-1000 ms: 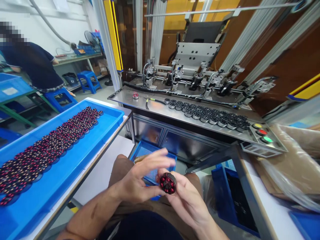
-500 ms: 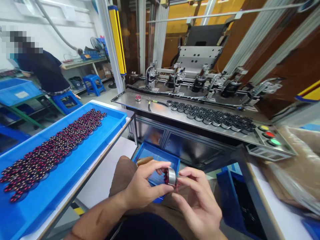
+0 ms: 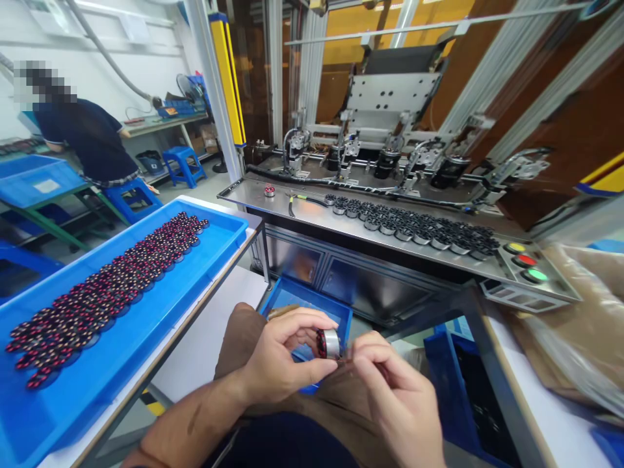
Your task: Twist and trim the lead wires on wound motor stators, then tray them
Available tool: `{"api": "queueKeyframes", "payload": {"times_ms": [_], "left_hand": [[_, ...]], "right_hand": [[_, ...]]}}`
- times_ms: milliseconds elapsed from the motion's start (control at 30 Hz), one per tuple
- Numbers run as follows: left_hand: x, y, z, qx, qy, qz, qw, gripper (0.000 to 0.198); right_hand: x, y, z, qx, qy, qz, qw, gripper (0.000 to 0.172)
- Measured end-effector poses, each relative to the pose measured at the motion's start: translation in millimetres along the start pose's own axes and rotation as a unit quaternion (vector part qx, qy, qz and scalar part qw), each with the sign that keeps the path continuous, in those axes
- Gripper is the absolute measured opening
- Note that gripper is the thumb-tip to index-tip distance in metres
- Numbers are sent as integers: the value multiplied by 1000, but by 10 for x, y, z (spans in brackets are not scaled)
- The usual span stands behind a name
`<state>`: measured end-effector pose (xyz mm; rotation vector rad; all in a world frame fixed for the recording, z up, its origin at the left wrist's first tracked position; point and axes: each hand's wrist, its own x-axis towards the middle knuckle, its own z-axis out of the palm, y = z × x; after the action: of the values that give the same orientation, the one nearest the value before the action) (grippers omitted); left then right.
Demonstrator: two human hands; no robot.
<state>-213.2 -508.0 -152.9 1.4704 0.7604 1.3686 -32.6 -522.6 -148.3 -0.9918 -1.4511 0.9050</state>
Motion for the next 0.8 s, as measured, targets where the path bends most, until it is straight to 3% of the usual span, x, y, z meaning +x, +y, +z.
{"api": "queueKeyframes", "payload": {"times_ms": [67, 133, 233, 300, 400, 600, 700, 767, 800], "left_hand": [[43, 47, -33, 119, -6, 91, 989, 36], [77, 92, -62, 222, -24, 172, 960, 37], [98, 138, -75, 308, -68, 225, 922, 37], [97, 157, -78, 329, -94, 228, 912, 37], [87, 186, -117, 316, -114, 220, 916, 41], [42, 254, -266, 155, -164, 151, 962, 38], [19, 238, -289, 152, -129, 140, 970, 36], [10, 208, -278, 180, -102, 145, 968, 38], [8, 193, -269, 194, -93, 148, 965, 39]], "right_hand": [[30, 56, -135, -7, 20, 11, 1000, 24], [75, 38, -224, -40, 14, -28, 999, 20], [130, -123, -196, -138, -65, -114, 982, 14], [168, -254, -106, -179, -111, -132, 969, 9], [259, -389, -31, -173, -162, -131, 963, 14], [564, -412, -320, -225, -311, -192, 903, 22], [627, -420, -417, -289, -263, -239, 889, 18], [578, -457, -366, -313, -218, -280, 881, 10], [535, -478, -306, -317, -212, -297, 875, 15]]}}
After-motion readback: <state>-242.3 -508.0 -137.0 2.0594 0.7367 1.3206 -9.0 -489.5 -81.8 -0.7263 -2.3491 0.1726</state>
